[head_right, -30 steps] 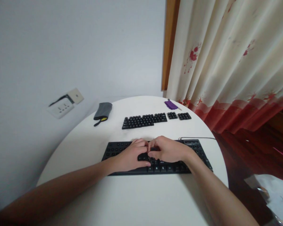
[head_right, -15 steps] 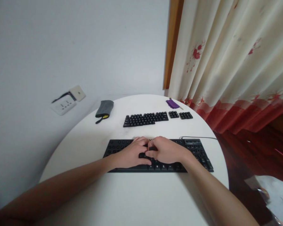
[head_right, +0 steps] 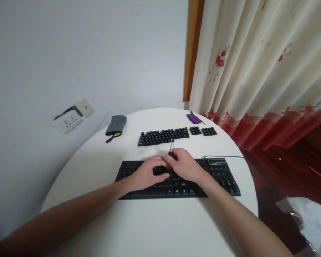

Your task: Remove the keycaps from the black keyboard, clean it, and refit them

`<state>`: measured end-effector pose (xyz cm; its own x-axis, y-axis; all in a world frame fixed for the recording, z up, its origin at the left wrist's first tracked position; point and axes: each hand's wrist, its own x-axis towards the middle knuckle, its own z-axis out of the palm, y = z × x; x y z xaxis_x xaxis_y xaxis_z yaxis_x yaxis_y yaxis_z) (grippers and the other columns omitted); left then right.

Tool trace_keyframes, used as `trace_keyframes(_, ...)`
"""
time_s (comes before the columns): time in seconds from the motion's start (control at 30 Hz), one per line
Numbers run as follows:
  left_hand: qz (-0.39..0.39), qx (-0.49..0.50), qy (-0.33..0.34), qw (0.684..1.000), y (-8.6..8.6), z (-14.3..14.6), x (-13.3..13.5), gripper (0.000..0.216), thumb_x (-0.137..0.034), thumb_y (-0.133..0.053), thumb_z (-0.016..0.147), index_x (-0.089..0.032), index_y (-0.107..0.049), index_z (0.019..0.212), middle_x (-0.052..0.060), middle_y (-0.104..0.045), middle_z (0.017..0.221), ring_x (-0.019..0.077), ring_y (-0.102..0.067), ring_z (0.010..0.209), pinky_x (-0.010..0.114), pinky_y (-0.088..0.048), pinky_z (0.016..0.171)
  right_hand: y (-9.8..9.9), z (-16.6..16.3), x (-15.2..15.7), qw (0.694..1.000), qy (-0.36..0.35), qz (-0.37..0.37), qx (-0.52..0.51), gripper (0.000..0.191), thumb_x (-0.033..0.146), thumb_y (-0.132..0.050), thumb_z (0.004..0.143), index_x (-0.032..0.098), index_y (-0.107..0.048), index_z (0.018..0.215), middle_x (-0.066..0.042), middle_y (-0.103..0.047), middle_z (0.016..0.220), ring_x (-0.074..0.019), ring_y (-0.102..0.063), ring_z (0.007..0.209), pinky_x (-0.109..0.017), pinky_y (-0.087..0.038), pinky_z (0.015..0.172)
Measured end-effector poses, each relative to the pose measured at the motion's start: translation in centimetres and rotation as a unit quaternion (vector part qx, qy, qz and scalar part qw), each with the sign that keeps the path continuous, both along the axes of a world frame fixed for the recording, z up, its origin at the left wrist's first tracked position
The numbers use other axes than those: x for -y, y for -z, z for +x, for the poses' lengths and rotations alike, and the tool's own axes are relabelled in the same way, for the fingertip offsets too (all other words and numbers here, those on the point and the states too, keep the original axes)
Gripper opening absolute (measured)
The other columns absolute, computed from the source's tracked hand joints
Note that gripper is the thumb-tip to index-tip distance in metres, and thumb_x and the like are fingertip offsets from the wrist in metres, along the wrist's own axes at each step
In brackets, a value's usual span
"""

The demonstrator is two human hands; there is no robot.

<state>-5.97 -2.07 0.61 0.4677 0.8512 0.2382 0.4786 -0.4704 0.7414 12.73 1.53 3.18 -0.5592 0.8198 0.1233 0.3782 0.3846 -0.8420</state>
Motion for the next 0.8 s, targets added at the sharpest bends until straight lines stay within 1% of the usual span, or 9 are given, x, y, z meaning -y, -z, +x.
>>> trace_keyframes(0.1,-0.011,0.049,-0.047,0.998,0.2,0.0,-0.1,0.017,-0.015,-0.067,0.084,-0.02,-0.068,0.1,0.002,-0.071,0.1,0.0176,-0.065,0.094,0.033,-0.052,0.09,0.8,-0.4,-0.2,0.997,0.067,0.024,-0.003,0.032,0.039,-0.05,0.096,0.019,-0.058,0.073,-0.002,-0.065,0.068,-0.0168,-0.058,0.065,-0.029,-0.042,0.064)
trace_keyframes(0.2,-0.001,0.063,-0.062,0.996,0.5,0.0,-0.2,0.029,-0.007,-0.065,0.083,-0.022,-0.063,0.108,-0.001,-0.07,0.101,0.0151,-0.065,0.09,0.029,-0.053,0.086,1.6,-1.0,-0.2,0.994,0.104,0.004,-0.017,0.032,0.04,-0.048,0.097,0.019,-0.058,0.075,-0.003,-0.065,0.07,-0.0172,-0.06,0.066,-0.028,-0.044,0.064)
trace_keyframes(0.3,0.06,0.041,-0.065,0.995,0.8,-0.2,-0.2,0.028,-0.005,-0.065,0.084,-0.022,-0.061,0.107,0.0,-0.068,0.102,0.0145,-0.064,0.092,0.029,-0.053,0.088,2.1,-1.3,-0.2,0.991,0.116,-0.046,-0.053,0.032,0.041,-0.046,0.098,0.019,-0.058,0.079,-0.004,-0.067,0.072,-0.0176,-0.064,0.067,-0.027,-0.047,0.06)
trace_keyframes(0.4,0.136,0.001,-0.047,0.99,1.1,-0.4,-0.1,0.02,-0.008,-0.06,0.089,-0.022,-0.063,0.104,0.003,-0.063,0.11,0.0171,-0.061,0.104,0.033,-0.052,0.095,2.1,-1.4,-0.2,0.988,0.108,-0.081,-0.076,0.031,0.041,-0.045,0.098,0.019,-0.059,0.081,-0.004,-0.068,0.073,-0.017,-0.065,0.064,-0.026,-0.048,0.058)
trace_keyframes(0.47,0.17,-0.031,-0.034,0.984,1.1,-0.5,0.0,0.022,-0.009,-0.056,0.093,-0.021,-0.062,0.11,0.006,-0.059,0.116,0.0181,-0.059,0.11,0.035,-0.052,0.099,2.1,-1.3,-0.1,0.99,0.106,-0.07,-0.067,0.03,0.041,-0.046,0.097,0.019,-0.06,0.082,-0.004,-0.068,0.072,-0.0172,-0.065,0.063,-0.026,-0.048,0.057)
trace_keyframes(0.53,0.198,-0.076,-0.032,0.977,1.0,-0.5,0.2,0.025,-0.011,-0.053,0.095,-0.02,-0.061,0.116,0.007,-0.057,0.12,0.0186,-0.058,0.111,0.036,-0.052,0.1,2.0,-1.2,-0.1,0.992,0.109,-0.041,-0.054,0.03,0.041,-0.048,0.097,0.019,-0.06,0.081,-0.004,-0.067,0.07,-0.0175,-0.064,0.063,-0.026,-0.047,0.057)
trace_keyframes(0.67,0.264,-0.174,-0.045,0.948,0.5,-0.5,0.4,0.019,-0.015,-0.053,0.095,-0.018,-0.062,0.111,0.009,-0.057,0.121,0.0222,-0.059,0.106,0.042,-0.053,0.094,2.0,-1.2,0.0,0.993,0.109,0.011,-0.048,0.031,0.039,-0.051,0.096,0.019,-0.06,0.074,-0.004,-0.065,0.066,-0.0165,-0.059,0.06,-0.026,-0.045,0.057)
trace_keyframes(0.73,0.28,-0.182,-0.052,0.941,0.3,-0.5,0.5,0.019,-0.014,-0.055,0.094,-0.018,-0.062,0.11,0.009,-0.058,0.118,0.0231,-0.058,0.105,0.042,-0.053,0.092,2.0,-1.2,0.0,0.993,0.109,0.022,-0.05,0.031,0.038,-0.051,0.096,0.019,-0.058,0.071,-0.003,-0.063,0.063,-0.0157,-0.058,0.058,-0.026,-0.044,0.055)
trace_keyframes(0.8,0.28,-0.163,-0.048,0.945,0.1,-0.4,0.6,0.018,-0.013,-0.057,0.093,-0.018,-0.062,0.11,0.008,-0.06,0.114,0.0226,-0.057,0.105,0.04,-0.052,0.092,2.0,-1.3,0.1,0.991,0.118,0.017,-0.06,0.03,0.038,-0.052,0.095,0.019,-0.058,0.072,-0.002,-0.063,0.062,-0.0152,-0.058,0.055,-0.025,-0.044,0.053)
